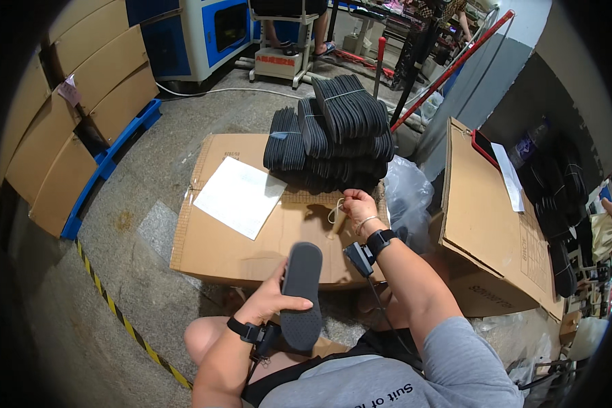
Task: Group, count, and place shoe insoles into plastic bags for packaging in a factory setting.
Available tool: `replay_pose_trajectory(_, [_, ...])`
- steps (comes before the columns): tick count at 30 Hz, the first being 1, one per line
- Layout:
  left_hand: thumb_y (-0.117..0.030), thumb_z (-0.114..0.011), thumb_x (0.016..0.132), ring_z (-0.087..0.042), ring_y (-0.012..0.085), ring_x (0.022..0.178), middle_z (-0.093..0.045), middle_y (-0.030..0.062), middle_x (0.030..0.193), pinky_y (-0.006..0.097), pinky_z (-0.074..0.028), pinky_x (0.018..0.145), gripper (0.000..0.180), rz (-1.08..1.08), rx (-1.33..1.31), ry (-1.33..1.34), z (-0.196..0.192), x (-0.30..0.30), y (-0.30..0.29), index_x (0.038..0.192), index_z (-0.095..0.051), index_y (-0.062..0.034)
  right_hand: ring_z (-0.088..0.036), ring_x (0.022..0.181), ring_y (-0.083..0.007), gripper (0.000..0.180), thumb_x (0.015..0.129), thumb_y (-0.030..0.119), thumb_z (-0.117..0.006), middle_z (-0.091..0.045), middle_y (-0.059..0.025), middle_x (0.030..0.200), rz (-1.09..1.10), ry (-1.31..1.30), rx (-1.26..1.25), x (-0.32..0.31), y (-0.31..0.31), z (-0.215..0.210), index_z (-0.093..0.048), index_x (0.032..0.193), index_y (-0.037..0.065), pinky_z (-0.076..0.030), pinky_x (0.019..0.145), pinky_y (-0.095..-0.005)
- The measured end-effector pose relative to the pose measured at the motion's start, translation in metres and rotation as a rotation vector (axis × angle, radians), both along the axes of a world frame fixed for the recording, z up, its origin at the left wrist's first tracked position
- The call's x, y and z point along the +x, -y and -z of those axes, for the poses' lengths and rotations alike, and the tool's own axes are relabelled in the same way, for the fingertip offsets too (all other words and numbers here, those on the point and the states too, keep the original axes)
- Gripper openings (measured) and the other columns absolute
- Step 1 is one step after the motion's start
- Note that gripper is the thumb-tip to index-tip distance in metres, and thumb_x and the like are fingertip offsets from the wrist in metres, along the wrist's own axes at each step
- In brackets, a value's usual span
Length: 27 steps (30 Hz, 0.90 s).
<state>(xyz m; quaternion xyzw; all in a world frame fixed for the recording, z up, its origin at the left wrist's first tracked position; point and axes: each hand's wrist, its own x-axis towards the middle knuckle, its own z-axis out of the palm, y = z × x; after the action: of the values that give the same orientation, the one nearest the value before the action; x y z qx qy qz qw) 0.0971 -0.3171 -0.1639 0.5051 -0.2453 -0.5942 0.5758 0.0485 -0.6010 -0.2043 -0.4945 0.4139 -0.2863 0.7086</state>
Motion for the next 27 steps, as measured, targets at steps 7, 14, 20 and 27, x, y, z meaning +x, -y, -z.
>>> replay_pose_trajectory(7, [-0.022,-0.082,0.049,-0.031,0.0372,0.122,-0.028,0.0233,0.132,0.044,-0.024,0.103,0.118,-0.282,-0.170,1.024,-0.021,0.018,0.009,0.140,-0.009,-0.0027,-0.057,0.096,-0.0219,0.043,0.066,-0.004,-0.052,-0.061,-0.0127,0.104,0.020,-0.203,-0.344,-0.016,0.029,0.031,-0.056,0.108,-0.003,-0.042,0.088,-0.0285])
replay_pose_trajectory(14, [-0.006,-0.070,0.048,-0.032,0.0323,0.119,-0.035,0.0139,0.125,0.051,-0.014,0.102,0.101,0.062,-0.041,1.634,-0.019,0.014,0.024,0.137,-0.023,-0.0076,-0.055,0.096,-0.0156,0.038,0.084,0.020,-0.061,-0.059,-0.0108,0.104,-0.433,0.029,-0.394,-0.039,-0.021,-0.001,-0.051,0.113,-0.001,-0.044,0.085,-0.0268])
replay_pose_trajectory(20, [0.003,-0.061,0.059,-0.029,0.0308,0.125,-0.036,0.0093,0.130,0.061,-0.013,0.100,0.081,0.273,-0.097,1.747,0.003,0.010,0.041,0.134,-0.033,-0.0113,-0.050,0.110,-0.0296,0.064,0.080,0.037,-0.063,-0.050,-0.0221,0.117,-0.907,-0.216,-0.712,-0.063,-0.088,-0.027,-0.040,0.125,-0.003,-0.038,0.094,-0.0328])
replay_pose_trajectory(27, [0.001,-0.058,0.066,-0.032,0.0344,0.122,-0.036,0.0202,0.126,0.051,-0.027,0.097,0.063,-0.107,0.097,1.863,0.022,0.012,0.036,0.125,-0.038,-0.0055,-0.049,0.101,-0.0380,0.074,0.071,0.035,-0.071,-0.050,-0.0256,0.105,-0.614,-0.462,-0.836,-0.072,-0.122,0.010,-0.038,0.121,-0.008,-0.040,0.090,-0.0390])
